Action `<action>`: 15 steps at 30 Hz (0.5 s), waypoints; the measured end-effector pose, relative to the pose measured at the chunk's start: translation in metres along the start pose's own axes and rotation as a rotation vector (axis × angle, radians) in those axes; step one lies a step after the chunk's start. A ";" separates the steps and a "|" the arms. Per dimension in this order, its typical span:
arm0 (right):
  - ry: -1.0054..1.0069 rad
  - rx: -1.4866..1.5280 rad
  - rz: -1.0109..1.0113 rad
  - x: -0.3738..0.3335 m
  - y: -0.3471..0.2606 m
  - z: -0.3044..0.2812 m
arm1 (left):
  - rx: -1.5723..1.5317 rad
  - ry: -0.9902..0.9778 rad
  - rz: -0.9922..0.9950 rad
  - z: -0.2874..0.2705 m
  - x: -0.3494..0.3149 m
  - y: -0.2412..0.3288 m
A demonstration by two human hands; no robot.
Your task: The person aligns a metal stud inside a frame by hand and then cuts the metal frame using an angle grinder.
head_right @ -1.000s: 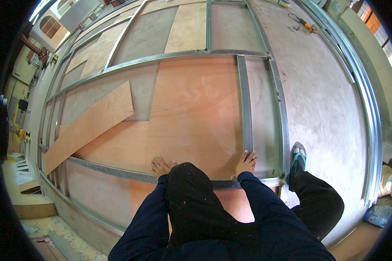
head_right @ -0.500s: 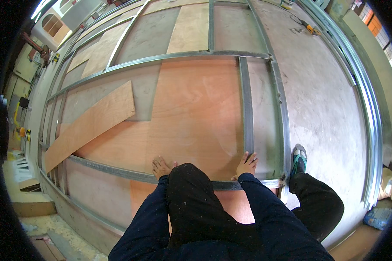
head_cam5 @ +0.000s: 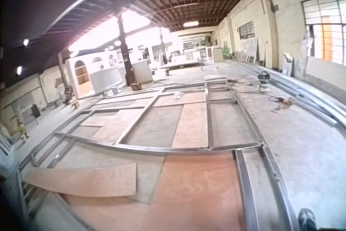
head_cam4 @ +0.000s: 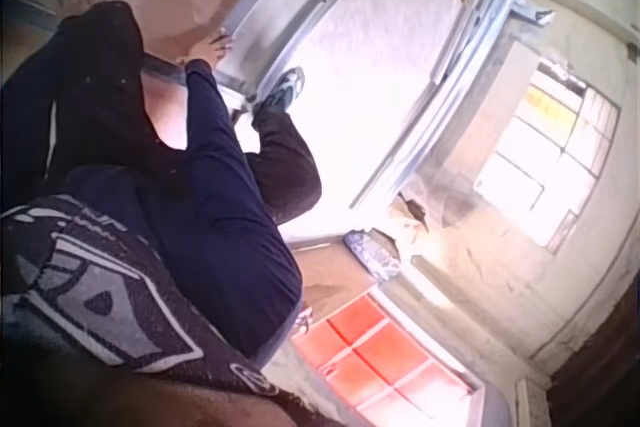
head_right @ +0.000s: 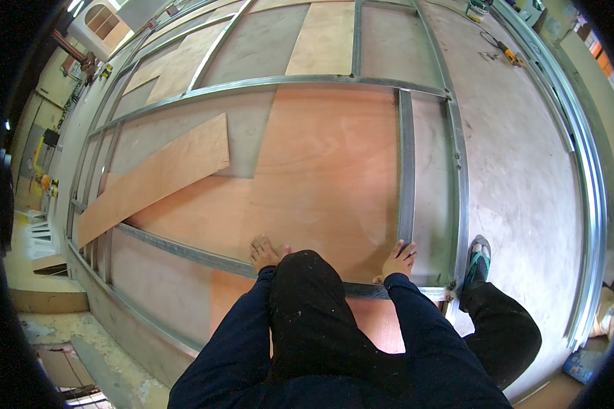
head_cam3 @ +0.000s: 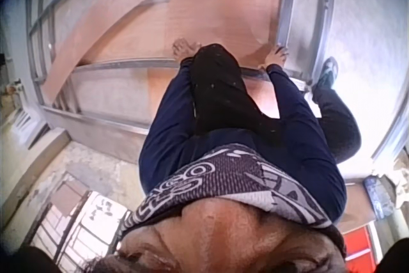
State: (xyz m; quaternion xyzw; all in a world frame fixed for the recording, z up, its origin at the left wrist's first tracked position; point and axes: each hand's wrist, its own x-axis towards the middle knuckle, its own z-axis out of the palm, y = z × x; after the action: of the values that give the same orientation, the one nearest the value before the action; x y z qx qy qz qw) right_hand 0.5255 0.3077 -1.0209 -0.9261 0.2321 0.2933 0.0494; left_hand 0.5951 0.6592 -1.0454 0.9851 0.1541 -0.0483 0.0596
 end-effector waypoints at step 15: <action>0.044 -0.019 0.004 0.003 0.002 0.006 | -0.015 -0.031 -0.023 -0.002 -0.001 0.004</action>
State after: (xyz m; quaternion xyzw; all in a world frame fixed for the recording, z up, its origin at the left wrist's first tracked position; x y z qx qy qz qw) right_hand 0.5242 0.3062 -1.0275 -0.9323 0.2321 0.2751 0.0350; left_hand 0.5957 0.6558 -1.0428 0.9819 0.1650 -0.0628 0.0690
